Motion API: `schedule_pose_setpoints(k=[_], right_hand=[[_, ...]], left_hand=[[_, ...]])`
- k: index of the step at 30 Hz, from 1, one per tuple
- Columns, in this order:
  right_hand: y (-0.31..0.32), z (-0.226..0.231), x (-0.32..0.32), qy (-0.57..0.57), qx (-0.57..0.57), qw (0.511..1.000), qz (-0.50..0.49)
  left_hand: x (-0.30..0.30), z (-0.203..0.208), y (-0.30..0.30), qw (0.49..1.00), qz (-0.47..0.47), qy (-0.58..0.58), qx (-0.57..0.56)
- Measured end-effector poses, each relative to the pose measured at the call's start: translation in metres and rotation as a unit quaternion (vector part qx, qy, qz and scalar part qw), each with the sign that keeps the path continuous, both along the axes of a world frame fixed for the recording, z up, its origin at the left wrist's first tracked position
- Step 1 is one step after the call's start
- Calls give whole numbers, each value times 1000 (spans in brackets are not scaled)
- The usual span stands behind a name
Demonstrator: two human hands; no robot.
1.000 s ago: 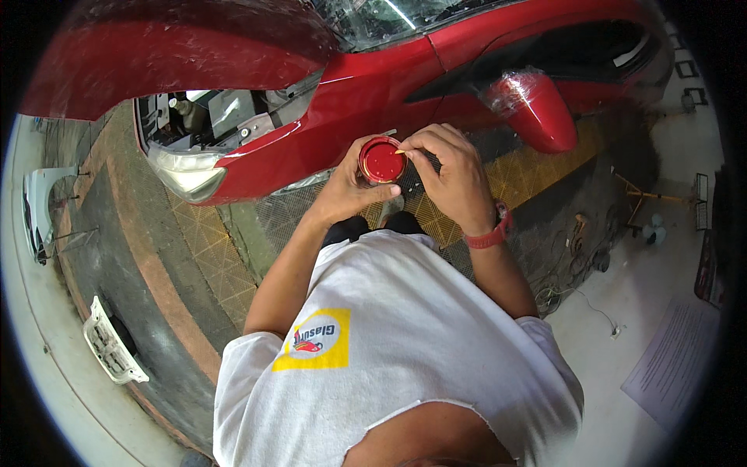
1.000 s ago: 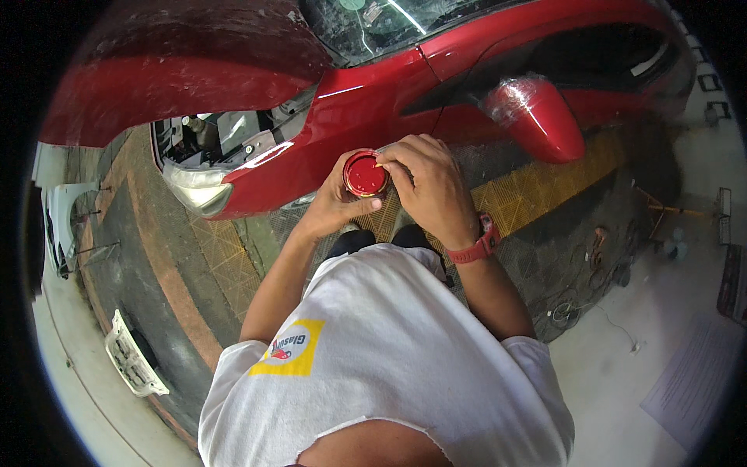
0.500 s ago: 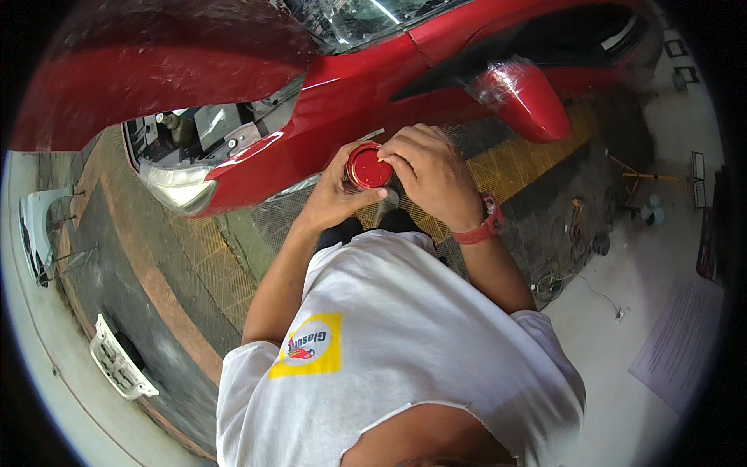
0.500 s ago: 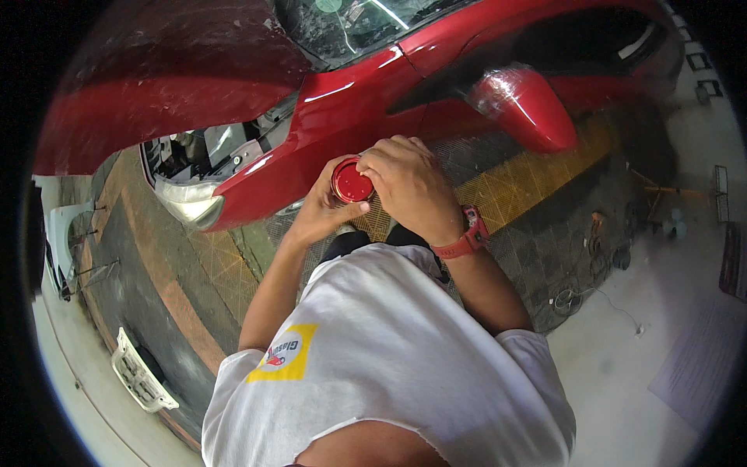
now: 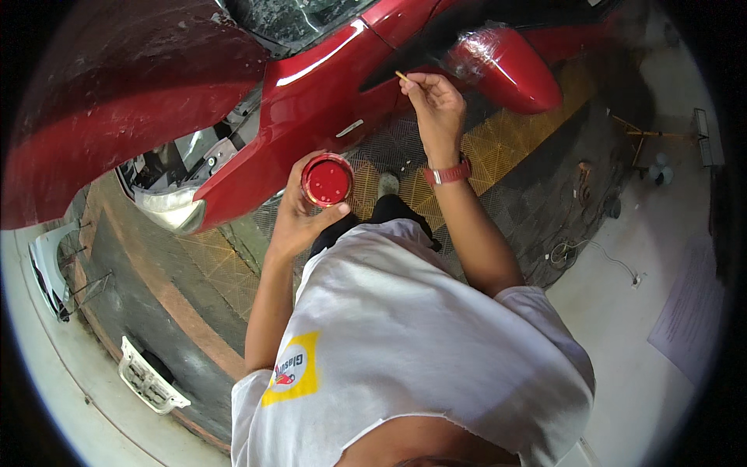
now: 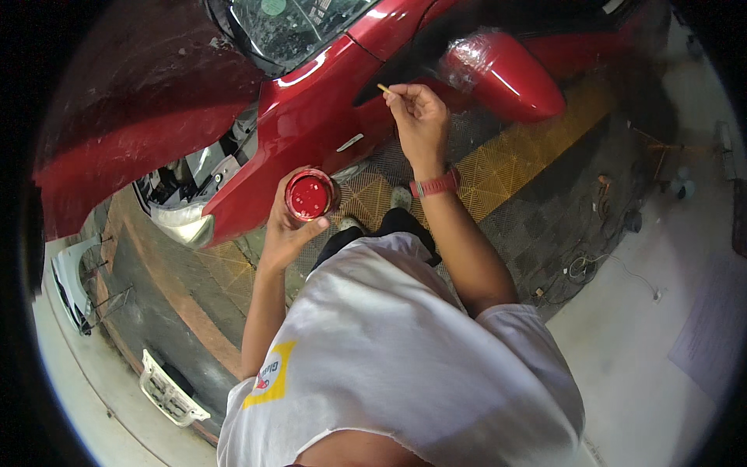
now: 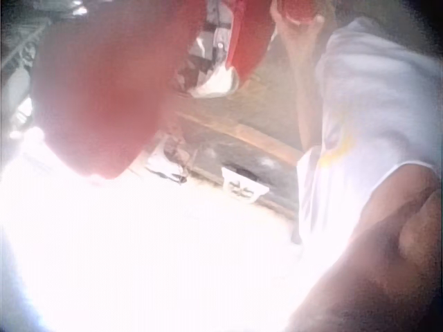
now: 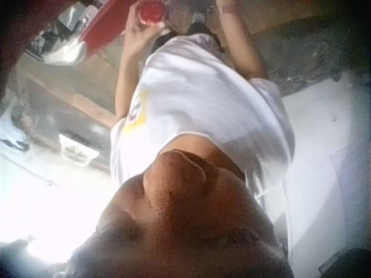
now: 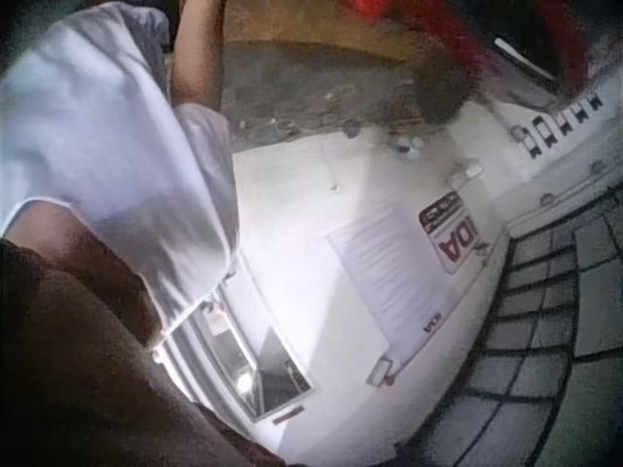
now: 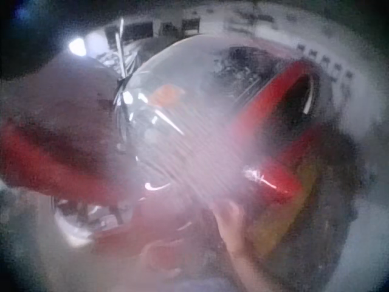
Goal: The person holds a small red paint container and uses a small brush to apply red paint to the front bumper of a red car. The person repeatedly dips the brush into the paint and applies it to small areas of the bumper.
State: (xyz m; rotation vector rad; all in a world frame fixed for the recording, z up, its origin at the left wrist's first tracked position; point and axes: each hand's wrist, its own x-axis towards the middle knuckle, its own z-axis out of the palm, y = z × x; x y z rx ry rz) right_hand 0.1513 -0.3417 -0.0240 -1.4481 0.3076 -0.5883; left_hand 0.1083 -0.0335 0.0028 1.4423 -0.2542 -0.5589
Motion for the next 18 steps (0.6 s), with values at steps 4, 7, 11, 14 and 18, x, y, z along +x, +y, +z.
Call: schedule_pose_setpoints(k=[4, 7, 11, 14, 18], right_hand=[[-11, -32, 29, -12, 129, 990, -56], [-13, -40, 41, -5, 147, 986, -76], [-13, -51, 55, 14, 136, 986, -95], [-9, -55, 59, 29, 118, 987, -102], [-6, -51, 63, 41, 95, 989, -103]], left_hand=[[-11, 9, 13, 999, 28, 15, 3], [-18, 14, 20, 998, 50, 10, 21], [-27, 24, 24, 997, 67, 34, 24], [-28, 28, 23, 996, 67, 36, 37], [-25, 34, 17, 997, 68, 14, 46]])
